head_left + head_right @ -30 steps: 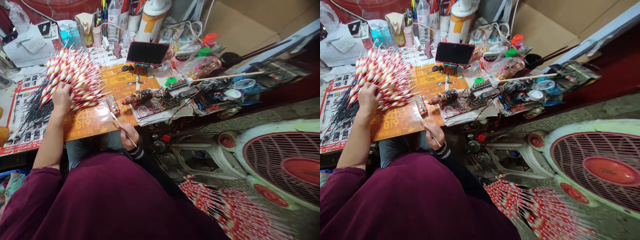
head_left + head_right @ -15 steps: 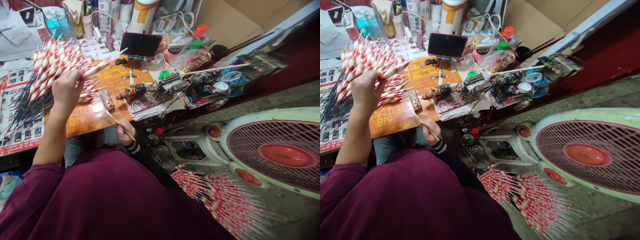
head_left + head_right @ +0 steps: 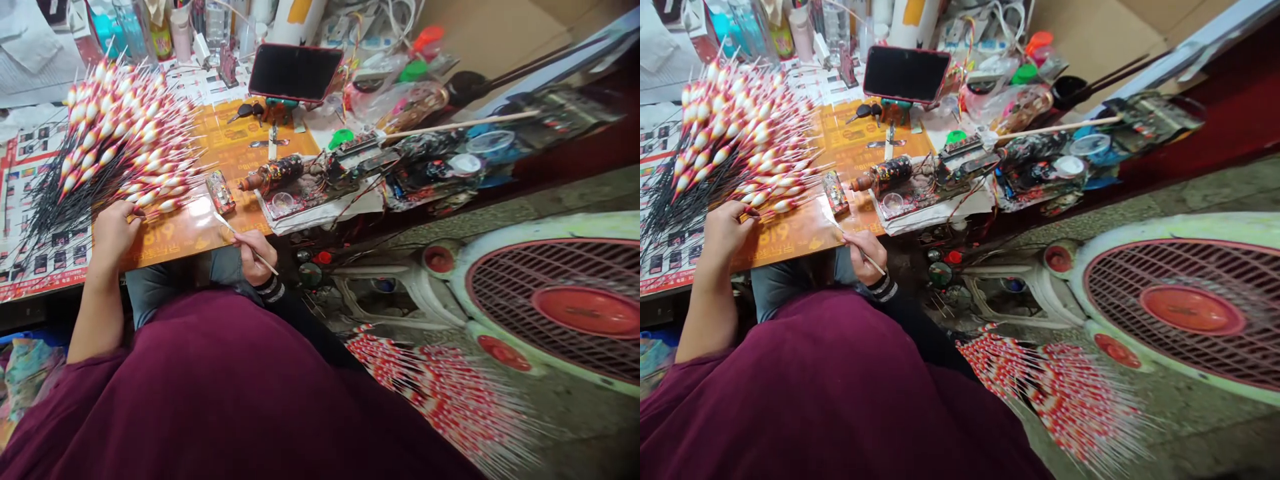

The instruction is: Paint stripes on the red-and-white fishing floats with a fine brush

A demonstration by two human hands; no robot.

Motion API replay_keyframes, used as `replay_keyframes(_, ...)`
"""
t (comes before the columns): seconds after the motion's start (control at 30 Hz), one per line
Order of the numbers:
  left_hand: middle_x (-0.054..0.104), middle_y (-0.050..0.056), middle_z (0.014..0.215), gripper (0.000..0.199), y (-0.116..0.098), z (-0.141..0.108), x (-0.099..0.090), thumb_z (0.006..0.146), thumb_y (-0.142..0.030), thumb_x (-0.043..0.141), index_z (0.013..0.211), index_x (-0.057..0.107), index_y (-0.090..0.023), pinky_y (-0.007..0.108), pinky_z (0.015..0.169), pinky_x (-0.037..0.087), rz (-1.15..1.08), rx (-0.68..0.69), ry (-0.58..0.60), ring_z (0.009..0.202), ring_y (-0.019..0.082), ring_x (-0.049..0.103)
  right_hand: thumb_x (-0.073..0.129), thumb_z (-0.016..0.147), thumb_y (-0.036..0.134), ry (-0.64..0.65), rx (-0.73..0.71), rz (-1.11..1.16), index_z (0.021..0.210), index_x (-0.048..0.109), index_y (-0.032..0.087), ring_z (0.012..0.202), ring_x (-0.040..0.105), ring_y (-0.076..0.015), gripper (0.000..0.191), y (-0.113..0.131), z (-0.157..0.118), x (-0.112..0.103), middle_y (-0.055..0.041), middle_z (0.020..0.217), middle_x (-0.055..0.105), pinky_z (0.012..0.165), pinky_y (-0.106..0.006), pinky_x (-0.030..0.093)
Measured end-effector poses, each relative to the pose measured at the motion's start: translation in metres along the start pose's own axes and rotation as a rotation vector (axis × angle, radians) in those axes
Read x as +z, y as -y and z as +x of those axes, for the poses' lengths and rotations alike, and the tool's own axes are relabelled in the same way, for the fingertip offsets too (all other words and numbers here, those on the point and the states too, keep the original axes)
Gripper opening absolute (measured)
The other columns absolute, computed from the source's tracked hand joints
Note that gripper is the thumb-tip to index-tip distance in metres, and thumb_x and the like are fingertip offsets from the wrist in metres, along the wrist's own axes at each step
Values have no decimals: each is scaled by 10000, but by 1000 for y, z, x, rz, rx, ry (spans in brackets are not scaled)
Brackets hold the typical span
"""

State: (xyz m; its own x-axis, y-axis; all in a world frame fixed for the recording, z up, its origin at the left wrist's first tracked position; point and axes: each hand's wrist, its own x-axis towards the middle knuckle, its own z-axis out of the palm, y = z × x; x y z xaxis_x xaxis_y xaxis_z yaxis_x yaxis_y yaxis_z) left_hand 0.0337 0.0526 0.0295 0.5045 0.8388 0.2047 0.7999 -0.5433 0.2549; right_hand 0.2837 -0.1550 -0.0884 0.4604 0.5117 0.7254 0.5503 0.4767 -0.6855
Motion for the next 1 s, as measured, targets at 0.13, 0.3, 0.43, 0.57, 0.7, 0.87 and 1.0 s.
replay_keyframes(0.13,749,75,985,89,-6,-3,2,828,-233,648,890,711,-242,339,781,476,-40,27,-56,892,249,661,536,1061,253,38,51,-33,1105,773,249,806,763,-174,241,3,0,-1,-38,880,807,739,-350,661)
replay_keyframes(0.3,729,46,831,142,-21,-6,1,874,-336,662,941,745,-242,323,671,396,-114,40,76,715,216,597,523,1062,282,75,50,-33,1106,772,255,817,766,-185,254,1,1,-1,-44,881,805,745,-366,669)
replay_keyframes(0.43,653,29,704,181,-22,-4,5,871,-389,686,954,751,-242,322,651,355,-79,-13,109,648,216,547,521,1060,294,73,78,-29,1095,776,258,819,760,-192,260,-2,-1,-3,-45,871,800,766,-383,670)
replay_keyframes(0.57,607,14,657,186,-23,-4,3,883,-381,694,992,761,-245,331,654,355,-73,-34,85,616,210,536,520,1061,277,75,77,-23,1103,775,259,820,754,-188,259,-2,-2,-3,-42,876,796,777,-382,669)
replay_keyframes(0.7,637,14,686,142,-31,-6,0,891,-367,701,941,757,-247,335,648,377,-148,27,24,617,197,555,531,1056,248,70,54,11,1136,767,267,834,753,-183,250,-2,-2,-2,-39,920,811,769,-369,666)
replay_keyframes(0.87,725,35,822,124,-39,-5,1,915,-370,703,902,748,-255,349,696,437,-170,115,6,699,216,617,523,1061,268,88,38,-13,1194,764,279,869,750,-197,275,-8,-4,-1,-46,944,813,824,-396,672)
replay_keyframes(1.0,766,55,924,146,-42,-3,4,948,-387,685,922,749,-259,352,729,449,-128,133,-19,815,244,668,530,1059,261,92,14,-24,1262,745,295,905,759,-200,298,-12,-7,-1,-48,988,816,854,-398,674)
